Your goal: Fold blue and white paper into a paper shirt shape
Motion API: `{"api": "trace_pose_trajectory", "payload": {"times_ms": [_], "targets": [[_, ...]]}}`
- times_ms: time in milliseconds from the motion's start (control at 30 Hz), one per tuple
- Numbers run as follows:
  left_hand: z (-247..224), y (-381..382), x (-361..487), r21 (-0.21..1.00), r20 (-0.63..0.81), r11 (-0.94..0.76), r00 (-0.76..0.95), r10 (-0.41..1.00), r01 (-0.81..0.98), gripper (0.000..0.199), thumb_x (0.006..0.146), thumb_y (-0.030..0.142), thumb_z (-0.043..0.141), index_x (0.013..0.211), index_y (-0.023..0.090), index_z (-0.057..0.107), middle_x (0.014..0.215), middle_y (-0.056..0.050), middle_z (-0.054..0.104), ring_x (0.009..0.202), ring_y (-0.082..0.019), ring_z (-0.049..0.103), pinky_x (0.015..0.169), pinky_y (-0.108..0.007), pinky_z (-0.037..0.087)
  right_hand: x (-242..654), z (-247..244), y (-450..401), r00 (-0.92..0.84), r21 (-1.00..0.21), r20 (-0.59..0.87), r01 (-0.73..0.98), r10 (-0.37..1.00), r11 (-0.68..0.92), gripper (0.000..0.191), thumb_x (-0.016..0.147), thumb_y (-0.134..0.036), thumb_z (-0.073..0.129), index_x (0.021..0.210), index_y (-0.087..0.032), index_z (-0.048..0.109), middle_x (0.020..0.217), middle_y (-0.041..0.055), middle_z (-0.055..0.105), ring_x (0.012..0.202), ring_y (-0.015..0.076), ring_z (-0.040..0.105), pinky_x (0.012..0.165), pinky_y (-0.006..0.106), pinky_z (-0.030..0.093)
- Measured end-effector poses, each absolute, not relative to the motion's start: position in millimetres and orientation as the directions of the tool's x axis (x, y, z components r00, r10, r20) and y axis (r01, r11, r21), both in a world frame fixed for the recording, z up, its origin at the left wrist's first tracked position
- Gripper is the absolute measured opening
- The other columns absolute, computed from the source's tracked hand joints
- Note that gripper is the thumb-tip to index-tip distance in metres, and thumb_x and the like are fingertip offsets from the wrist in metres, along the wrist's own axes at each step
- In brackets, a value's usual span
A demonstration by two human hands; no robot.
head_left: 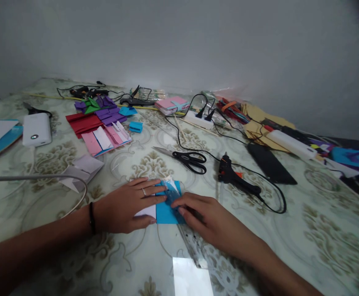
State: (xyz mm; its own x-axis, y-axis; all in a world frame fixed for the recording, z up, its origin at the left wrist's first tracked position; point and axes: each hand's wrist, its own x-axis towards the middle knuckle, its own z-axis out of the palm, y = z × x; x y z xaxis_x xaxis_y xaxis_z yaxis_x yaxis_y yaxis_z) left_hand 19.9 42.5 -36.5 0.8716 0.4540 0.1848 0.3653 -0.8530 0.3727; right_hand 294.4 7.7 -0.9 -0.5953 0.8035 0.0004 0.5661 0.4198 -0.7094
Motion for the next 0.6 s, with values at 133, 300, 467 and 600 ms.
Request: {"api": "trace_pose_trajectory", "payload": {"times_ms": [133,300,467,600], "targets": [[-37.1,42.1,19.8,0.389,0.197,-0.847,0.866,0.460,0.362,0.055,0.098,0.035,0.063,0.150,0.018,0.053,0.160,-0.012,0.051,0.152,-0.031,0.042,0.127,-0.050,0.030,293.1,-0.5,9.0,-0.594,-0.708,0.001,0.567,0.804,0.420,0.022,0.106,-0.022,0.049,0.108,-0.021,0.070,0.097,0.0041,0.073,0.086,0.0160,0.069,0.077,0.027,0.052],[-38.1,42.0,19.4,0.400,0.201,-0.843,0.863,0.463,0.359,0.055,0.098,0.035,0.063,0.151,0.020,0.053,0.160,-0.011,0.052,0.152,-0.031,0.043,0.127,-0.051,0.031,292.3,-1.0,9.3,-0.599,-0.716,0.008,0.556,0.801,0.423,0.022,0.106,-0.022,0.049,0.109,-0.021,0.070,0.099,0.0037,0.073,0.087,0.0153,0.069,0.079,0.026,0.051],[-39.4,41.9,19.1,0.382,0.186,-0.844,0.864,0.468,0.375,0.056,0.099,0.037,0.062,0.151,0.019,0.052,0.158,-0.012,0.053,0.150,-0.032,0.045,0.127,-0.051,0.032,293.9,-0.3,7.2,-0.570,-0.715,0.066,0.546,0.819,0.437,0.026,0.104,-0.018,0.047,0.115,-0.021,0.070,0.100,0.0041,0.074,0.083,0.0149,0.068,0.074,0.026,0.051],[-38.5,41.9,18.9,0.393,0.185,-0.840,0.863,0.470,0.373,0.056,0.099,0.037,0.062,0.152,0.020,0.052,0.159,-0.011,0.053,0.151,-0.032,0.044,0.127,-0.051,0.031,294.2,0.8,7.9,-0.554,-0.711,0.072,0.555,0.829,0.432,0.026,0.104,-0.019,0.047,0.115,-0.021,0.070,0.100,0.0057,0.073,0.085,0.0165,0.069,0.076,0.027,0.053]]}}
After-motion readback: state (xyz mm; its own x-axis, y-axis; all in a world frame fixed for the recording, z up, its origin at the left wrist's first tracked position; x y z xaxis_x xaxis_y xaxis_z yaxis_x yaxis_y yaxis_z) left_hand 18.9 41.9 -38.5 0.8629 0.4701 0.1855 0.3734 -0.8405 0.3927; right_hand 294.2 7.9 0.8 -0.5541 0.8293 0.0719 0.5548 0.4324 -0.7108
